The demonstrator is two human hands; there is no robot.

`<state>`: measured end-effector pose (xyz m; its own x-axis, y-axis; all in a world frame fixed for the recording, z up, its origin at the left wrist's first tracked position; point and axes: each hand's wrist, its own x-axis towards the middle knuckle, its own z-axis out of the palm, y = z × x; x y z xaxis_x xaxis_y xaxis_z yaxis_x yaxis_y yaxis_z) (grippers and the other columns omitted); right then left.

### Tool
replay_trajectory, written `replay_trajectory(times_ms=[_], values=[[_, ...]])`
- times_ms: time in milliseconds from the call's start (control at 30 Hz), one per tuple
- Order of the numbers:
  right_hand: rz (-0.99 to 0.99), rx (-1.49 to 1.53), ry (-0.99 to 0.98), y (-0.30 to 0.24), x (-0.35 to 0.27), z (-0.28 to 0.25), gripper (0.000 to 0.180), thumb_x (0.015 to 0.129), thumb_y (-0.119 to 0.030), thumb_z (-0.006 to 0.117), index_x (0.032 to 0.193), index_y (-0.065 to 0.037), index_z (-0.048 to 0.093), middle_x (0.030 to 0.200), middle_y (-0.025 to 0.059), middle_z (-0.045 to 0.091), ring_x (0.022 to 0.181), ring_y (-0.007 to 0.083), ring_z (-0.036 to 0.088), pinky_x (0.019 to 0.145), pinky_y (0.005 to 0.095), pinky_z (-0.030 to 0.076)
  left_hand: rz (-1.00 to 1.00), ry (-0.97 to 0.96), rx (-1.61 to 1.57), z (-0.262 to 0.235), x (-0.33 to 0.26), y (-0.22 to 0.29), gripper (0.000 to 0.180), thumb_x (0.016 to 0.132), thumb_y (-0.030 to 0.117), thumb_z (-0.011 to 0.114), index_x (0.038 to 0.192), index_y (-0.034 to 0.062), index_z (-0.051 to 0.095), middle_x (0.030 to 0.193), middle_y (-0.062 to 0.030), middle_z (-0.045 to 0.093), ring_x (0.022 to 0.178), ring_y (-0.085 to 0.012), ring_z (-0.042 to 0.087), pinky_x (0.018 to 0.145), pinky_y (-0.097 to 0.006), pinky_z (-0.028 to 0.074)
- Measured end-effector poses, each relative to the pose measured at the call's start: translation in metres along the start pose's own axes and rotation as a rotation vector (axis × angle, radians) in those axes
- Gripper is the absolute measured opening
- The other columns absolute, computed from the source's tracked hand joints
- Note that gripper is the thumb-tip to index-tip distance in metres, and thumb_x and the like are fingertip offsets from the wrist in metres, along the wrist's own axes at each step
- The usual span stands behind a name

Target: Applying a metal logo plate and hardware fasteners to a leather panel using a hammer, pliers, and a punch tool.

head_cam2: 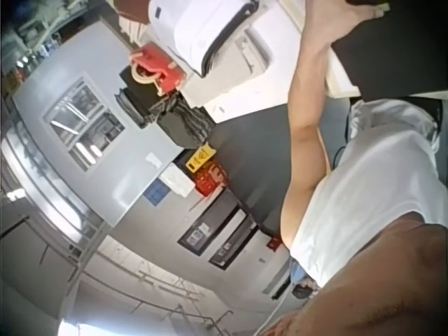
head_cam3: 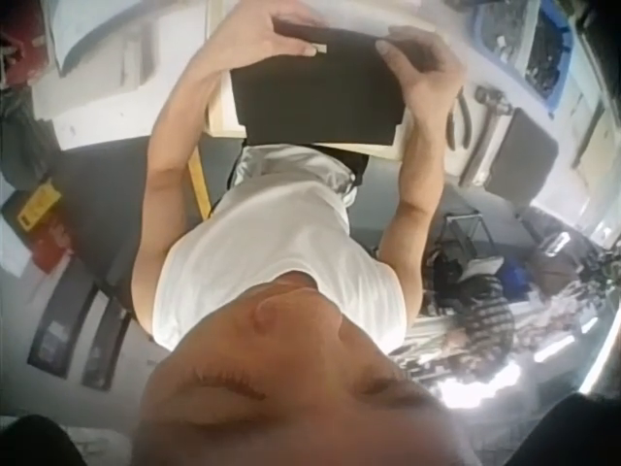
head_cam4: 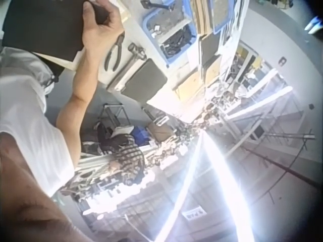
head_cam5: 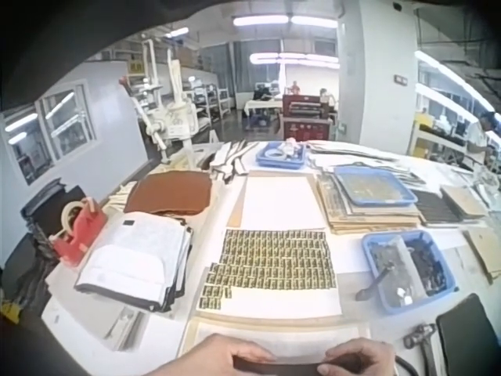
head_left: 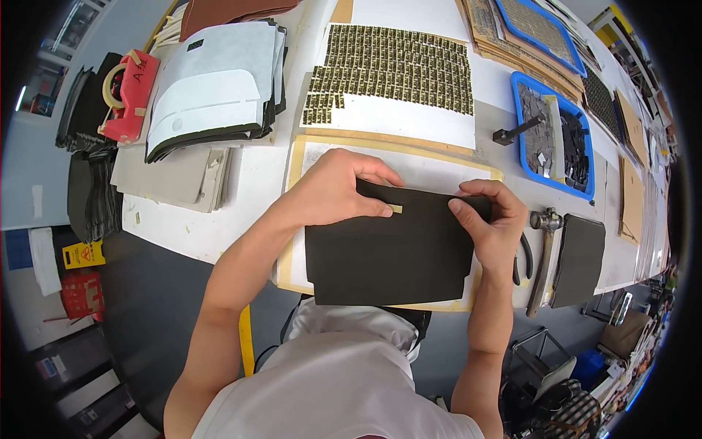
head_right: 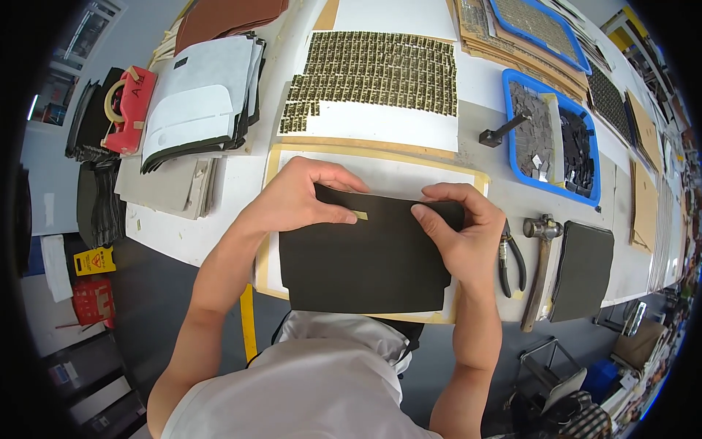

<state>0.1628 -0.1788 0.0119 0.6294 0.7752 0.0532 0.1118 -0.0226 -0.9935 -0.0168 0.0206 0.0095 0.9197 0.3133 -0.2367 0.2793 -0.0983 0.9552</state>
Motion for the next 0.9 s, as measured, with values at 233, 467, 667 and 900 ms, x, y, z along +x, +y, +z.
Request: replay_trajectory(times_ms=[233,467,667,900], values=[[-0.046,-0.026,-0.024,0.0,-0.002,-0.001,0.024,0.078,0.009,0.081,0.099,0.002,0.072,0.094,0.0055,0.072,0.085,0.0108,0.066,0.078,0.0233,0.052,-0.067,0.004,0.059,0.0,-0.002,0.006,0.041,0.073,0.005,0.086,0.113,0.0054,0.075,0.107,-0.0057,0.077,0.097,-0.0167,0.07,0.091,-0.033,0.054],[-0.015,-0.011,-0.039,-0.001,-0.003,0.003,0.02,0.08,0.008,0.081,0.097,0.001,0.073,0.092,0.004,0.073,0.082,0.0084,0.065,0.074,0.0221,0.052,0.236,0.056,0.375,0.007,-0.002,0.0,0.048,0.069,0.015,0.088,0.115,0.0091,0.074,0.106,-0.0072,0.077,0.095,-0.0252,0.072,0.084,-0.037,0.055],[-0.055,-0.016,-0.045,0.0,-0.003,0.005,0.019,0.08,0.007,0.081,0.096,0.001,0.074,0.092,0.0042,0.073,0.082,0.0089,0.065,0.074,0.0224,0.052,0.167,0.053,0.348,0.011,-0.001,-0.001,0.047,0.068,0.017,0.088,0.113,0.0093,0.075,0.103,-0.0078,0.077,0.087,-0.028,0.072,0.083,-0.037,0.055],[-0.047,0.007,-0.051,0.001,-0.004,0.006,0.019,0.08,0.007,0.081,0.096,0.001,0.073,0.091,0.0039,0.072,0.082,0.0089,0.065,0.074,0.0224,0.052,0.087,0.016,0.06,0.012,-0.003,-0.004,0.042,0.074,0.006,0.086,0.114,0.0029,0.074,0.106,-0.0091,0.077,0.098,-0.0179,0.073,0.086,-0.031,0.055]])
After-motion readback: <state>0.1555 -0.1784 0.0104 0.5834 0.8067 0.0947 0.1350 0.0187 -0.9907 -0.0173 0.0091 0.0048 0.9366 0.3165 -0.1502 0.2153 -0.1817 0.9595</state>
